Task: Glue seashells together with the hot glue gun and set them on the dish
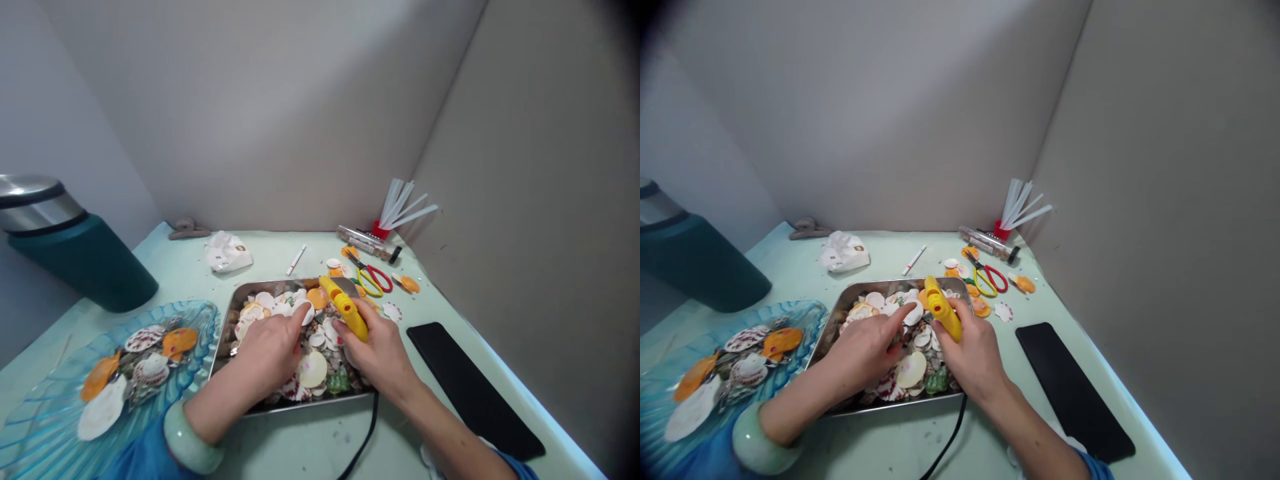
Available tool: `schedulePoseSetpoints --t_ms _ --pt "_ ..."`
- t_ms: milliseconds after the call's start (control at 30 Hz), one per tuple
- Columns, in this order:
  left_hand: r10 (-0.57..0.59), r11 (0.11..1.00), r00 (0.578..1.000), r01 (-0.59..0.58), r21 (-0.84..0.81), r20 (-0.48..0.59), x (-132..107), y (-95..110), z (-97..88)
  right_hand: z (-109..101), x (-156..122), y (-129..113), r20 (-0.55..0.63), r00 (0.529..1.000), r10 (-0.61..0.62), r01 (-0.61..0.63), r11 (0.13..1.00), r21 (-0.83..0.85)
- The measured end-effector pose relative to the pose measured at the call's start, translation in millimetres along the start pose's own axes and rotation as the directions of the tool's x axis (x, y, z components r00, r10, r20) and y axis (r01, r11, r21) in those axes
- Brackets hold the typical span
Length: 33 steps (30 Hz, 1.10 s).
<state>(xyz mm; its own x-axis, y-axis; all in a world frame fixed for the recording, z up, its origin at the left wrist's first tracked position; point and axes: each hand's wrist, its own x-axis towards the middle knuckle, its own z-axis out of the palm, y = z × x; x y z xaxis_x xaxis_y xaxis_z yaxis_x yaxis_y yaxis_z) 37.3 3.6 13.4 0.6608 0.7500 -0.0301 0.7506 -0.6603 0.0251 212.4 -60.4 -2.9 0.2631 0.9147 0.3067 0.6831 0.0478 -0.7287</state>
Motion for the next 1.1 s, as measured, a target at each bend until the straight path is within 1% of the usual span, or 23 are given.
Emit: schedulePoseSetpoints --t_ms 100,167,233,300,367,433,500,533,567,633,667,700,733,767,800,833,933,1033,1100 --pt "-0.007 0.999 1.000 0.006 0.040 0.015 3.9 0.7 4.8 -0.4 -0.2 1.1 -0.004 1.000 -0.013 0.013 1.000 0.001" --pt "-0.012 1.000 1.000 0.012 0.003 0.020 4.5 -2.2 6.7 -0.6 -0.2 1.6 -0.004 1.000 -0.009 0.009 1.000 0.000" --pt "-0.021 0.995 1.000 0.022 -0.101 0.016 4.1 -6.6 6.4 -0.6 -0.4 1.7 -0.007 1.000 -0.003 0.003 1.000 0.003" --pt "-0.029 0.970 1.000 0.028 -0.241 -0.001 2.9 -11.5 3.4 -0.7 -0.7 1.7 -0.014 1.000 -0.005 0.005 1.000 0.008" --pt "-0.048 0.925 0.998 0.030 -0.378 -0.037 0.8 -15.8 -1.6 -1.0 -1.0 1.4 -0.015 1.000 -0.008 0.008 1.000 0.017" --pt "-0.096 0.859 0.993 0.047 -0.510 -0.070 -2.4 -18.6 -7.2 -1.9 -1.2 0.8 -0.005 1.000 0.000 0.000 0.999 0.035" --pt "-0.152 0.755 0.986 0.070 -0.652 -0.071 -6.5 -19.4 -12.3 -3.3 -1.0 -0.4 0.001 1.000 0.013 -0.013 0.998 0.068" --pt "-0.174 0.683 0.983 0.082 -0.726 -0.054 -8.8 -18.9 -14.4 -4.0 -0.8 -1.4 -0.001 1.000 0.019 -0.019 0.996 0.092" --pt "-0.186 0.597 0.982 0.090 -0.798 -0.029 -11.0 -17.8 -16.3 -4.4 -0.6 -2.8 0.000 1.000 0.031 -0.031 0.992 0.125" --pt "-0.181 0.394 0.983 0.099 -0.914 0.029 -15.3 -14.4 -19.2 -4.1 -0.5 -7.0 0.027 0.997 0.076 -0.080 0.971 0.225" --pt "-0.173 0.295 0.984 0.102 -0.950 0.052 -17.2 -12.3 -20.2 -3.1 -0.7 -9.8 0.057 0.993 0.100 -0.113 0.951 0.288" --pt "-0.168 0.214 0.983 0.104 -0.971 0.068 -18.8 -10.2 -20.6 -1.6 -1.0 -13.1 0.099 0.988 0.120 -0.148 0.924 0.353" --pt "-0.170 0.160 0.983 0.100 -0.982 0.072 -20.2 -8.2 -20.5 0.5 -1.3 -16.9 0.137 0.982 0.130 -0.176 0.894 0.412" --pt "-0.180 0.135 0.981 0.093 -0.986 0.068 -21.4 -6.5 -19.9 2.9 -1.6 -21.0 0.175 0.976 0.131 -0.198 0.866 0.459" --pt "-0.197 0.136 0.979 0.085 -0.987 0.058 -22.4 -5.2 -18.6 5.7 -1.7 -25.3 0.199 0.971 0.134 -0.218 0.839 0.498" --pt "-0.217 0.158 0.975 0.079 -0.984 0.043 -23.3 -4.3 -16.7 8.5 -1.6 -29.8 0.217 0.966 0.139 -0.237 0.812 0.534" --pt "-0.276 0.280 0.961 0.064 -0.958 -0.017 -25.2 -3.7 -9.3 17.0 0.4 -42.3 0.249 0.951 0.184 -0.300 0.749 0.591" --pt "-0.322 0.403 0.943 0.057 -0.914 -0.083 -26.3 -4.5 -2.7 24.9 2.9 -49.4 0.235 0.947 0.219 -0.316 0.757 0.572" --pt "-0.341 0.451 0.934 0.060 -0.891 -0.110 -26.5 -4.7 -0.1 29.6 3.7 -49.9 0.214 0.951 0.223 -0.307 0.773 0.555"
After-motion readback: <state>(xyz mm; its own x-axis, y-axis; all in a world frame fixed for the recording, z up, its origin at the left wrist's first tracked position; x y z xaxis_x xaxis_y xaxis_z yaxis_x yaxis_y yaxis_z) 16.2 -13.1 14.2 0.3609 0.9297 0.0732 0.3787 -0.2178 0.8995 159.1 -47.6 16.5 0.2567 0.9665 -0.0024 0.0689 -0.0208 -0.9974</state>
